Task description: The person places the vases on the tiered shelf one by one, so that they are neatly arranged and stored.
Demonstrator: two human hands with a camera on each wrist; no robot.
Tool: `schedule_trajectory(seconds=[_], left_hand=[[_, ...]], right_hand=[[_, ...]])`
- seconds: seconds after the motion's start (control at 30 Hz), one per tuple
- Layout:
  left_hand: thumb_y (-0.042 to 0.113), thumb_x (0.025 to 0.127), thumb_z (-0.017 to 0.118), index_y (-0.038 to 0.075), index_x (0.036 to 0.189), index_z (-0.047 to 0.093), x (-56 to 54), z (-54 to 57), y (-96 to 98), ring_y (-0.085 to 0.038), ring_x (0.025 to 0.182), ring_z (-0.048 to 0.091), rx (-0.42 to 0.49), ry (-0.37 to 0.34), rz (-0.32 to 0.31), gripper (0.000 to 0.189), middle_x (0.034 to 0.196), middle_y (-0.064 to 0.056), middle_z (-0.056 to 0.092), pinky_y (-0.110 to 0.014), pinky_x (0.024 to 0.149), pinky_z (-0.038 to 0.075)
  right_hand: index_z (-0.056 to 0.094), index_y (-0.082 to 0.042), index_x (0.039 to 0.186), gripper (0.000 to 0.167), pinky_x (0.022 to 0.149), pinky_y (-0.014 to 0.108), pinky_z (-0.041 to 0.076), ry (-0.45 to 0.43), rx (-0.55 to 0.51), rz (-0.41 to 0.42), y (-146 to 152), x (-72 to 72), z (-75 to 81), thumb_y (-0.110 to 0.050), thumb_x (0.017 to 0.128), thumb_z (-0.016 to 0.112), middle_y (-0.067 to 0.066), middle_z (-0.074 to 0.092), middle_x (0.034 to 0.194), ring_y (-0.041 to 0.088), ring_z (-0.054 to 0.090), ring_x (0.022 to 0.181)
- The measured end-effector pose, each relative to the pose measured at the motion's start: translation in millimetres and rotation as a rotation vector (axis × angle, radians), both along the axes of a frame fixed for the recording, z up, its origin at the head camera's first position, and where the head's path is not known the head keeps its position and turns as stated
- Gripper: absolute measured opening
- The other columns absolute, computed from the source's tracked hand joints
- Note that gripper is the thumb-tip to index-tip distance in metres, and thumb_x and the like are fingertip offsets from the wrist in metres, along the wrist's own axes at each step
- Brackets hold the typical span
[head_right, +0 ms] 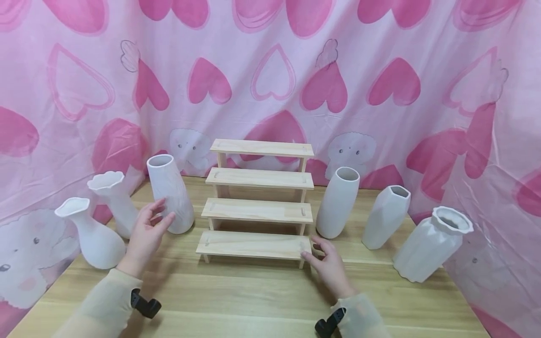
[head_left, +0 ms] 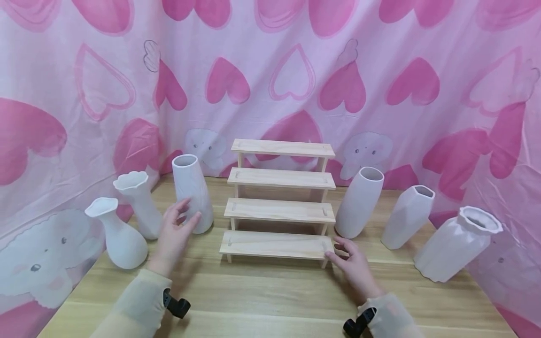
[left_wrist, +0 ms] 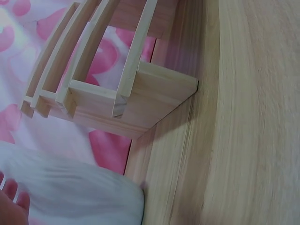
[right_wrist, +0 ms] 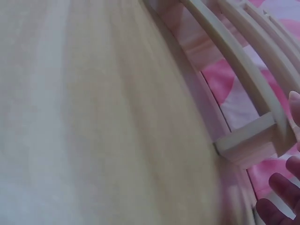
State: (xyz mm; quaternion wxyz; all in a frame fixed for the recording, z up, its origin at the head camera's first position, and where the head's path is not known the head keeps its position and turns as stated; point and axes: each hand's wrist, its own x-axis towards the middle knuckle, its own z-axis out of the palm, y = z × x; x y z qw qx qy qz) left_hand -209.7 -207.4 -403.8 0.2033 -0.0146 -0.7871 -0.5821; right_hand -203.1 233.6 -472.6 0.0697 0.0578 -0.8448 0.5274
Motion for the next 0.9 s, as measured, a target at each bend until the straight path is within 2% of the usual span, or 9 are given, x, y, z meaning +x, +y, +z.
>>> schedule_trajectory(seconds=[0.1, 0.2, 0.33, 0.5, 0.6, 0.73, 0.9], left_hand=[[0.019, 0.092, 0.067, 0.004, 0.144, 0.039, -3.6, -2.5, 4.2, -0.027, 0.127, 0.038, 0.073, 0.001, 0.050, 0.061, 0.139, -0.015, 0.038, -0.049, 0.106, 0.031], [0.022, 0.090, 0.068, 0.008, 0.147, 0.033, -6.6, -3.7, 6.5, -0.029, 0.128, 0.036, 0.138, -0.024, 0.097, 0.068, 0.142, -0.014, 0.035, -0.049, 0.106, 0.029], [0.029, 0.089, 0.070, 0.011, 0.149, 0.029, -12.8, -4.3, 7.9, -0.031, 0.128, 0.035, 0.162, -0.065, 0.169, 0.075, 0.144, -0.016, 0.031, -0.047, 0.107, 0.030], [0.031, 0.087, 0.071, 0.011, 0.151, 0.023, -24.3, -4.8, 8.3, -0.029, 0.129, 0.032, 0.205, -0.103, 0.234, 0.082, 0.146, -0.015, 0.027, -0.044, 0.107, 0.030], [0.030, 0.087, 0.072, 0.011, 0.152, 0.018, -31.0, -3.4, 7.3, -0.027, 0.135, 0.026, 0.237, -0.122, 0.239, 0.087, 0.150, -0.012, 0.024, -0.044, 0.111, 0.026], [0.030, 0.086, 0.073, 0.008, 0.151, 0.020, -39.2, -2.2, 5.3, -0.026, 0.140, 0.021, 0.238, -0.132, 0.229, 0.087, 0.152, -0.013, 0.025, -0.044, 0.113, 0.021], [0.022, 0.085, 0.074, 0.006, 0.149, 0.027, -48.8, -2.6, 3.6, -0.024, 0.135, 0.032, 0.267, -0.111, 0.193, 0.081, 0.147, -0.013, 0.035, -0.041, 0.112, 0.025]], right_hand=[[0.055, 0.002, 0.131, 0.054, 0.095, 0.044, 0.046, -0.021, -0.030, -0.013, -1.0, 1.2, -4.9, -0.022, 0.086, 0.074, 0.019, 0.050, 0.136, 0.034, 0.052, 0.119], [0.057, 0.002, 0.130, 0.053, 0.095, 0.035, 0.047, -0.025, -0.068, -0.015, -2.3, 3.3, -8.1, -0.022, 0.086, 0.073, 0.015, 0.050, 0.139, 0.030, 0.050, 0.120], [0.056, 0.003, 0.131, 0.053, 0.093, 0.025, 0.044, -0.030, -0.120, -0.029, -5.2, 5.0, -11.3, -0.021, 0.087, 0.073, 0.014, 0.050, 0.140, 0.027, 0.049, 0.120], [0.057, 0.000, 0.131, 0.052, 0.092, 0.021, 0.043, -0.037, -0.148, -0.055, -5.9, 4.2, -15.2, -0.021, 0.086, 0.074, 0.012, 0.052, 0.139, 0.024, 0.050, 0.117], [0.057, -0.001, 0.131, 0.051, 0.091, 0.019, 0.043, -0.042, -0.161, -0.056, -5.9, 5.0, -16.8, -0.019, 0.086, 0.073, 0.011, 0.051, 0.139, 0.021, 0.051, 0.116], [0.056, -0.001, 0.132, 0.051, 0.090, 0.018, 0.042, -0.046, -0.171, -0.062, -6.0, 6.8, -18.5, -0.018, 0.087, 0.073, 0.011, 0.050, 0.140, 0.016, 0.051, 0.113], [0.056, -0.002, 0.133, 0.052, 0.090, 0.017, 0.041, -0.061, -0.178, -0.075, -6.0, 8.1, -18.4, -0.019, 0.087, 0.072, 0.012, 0.050, 0.140, 0.013, 0.051, 0.110]])
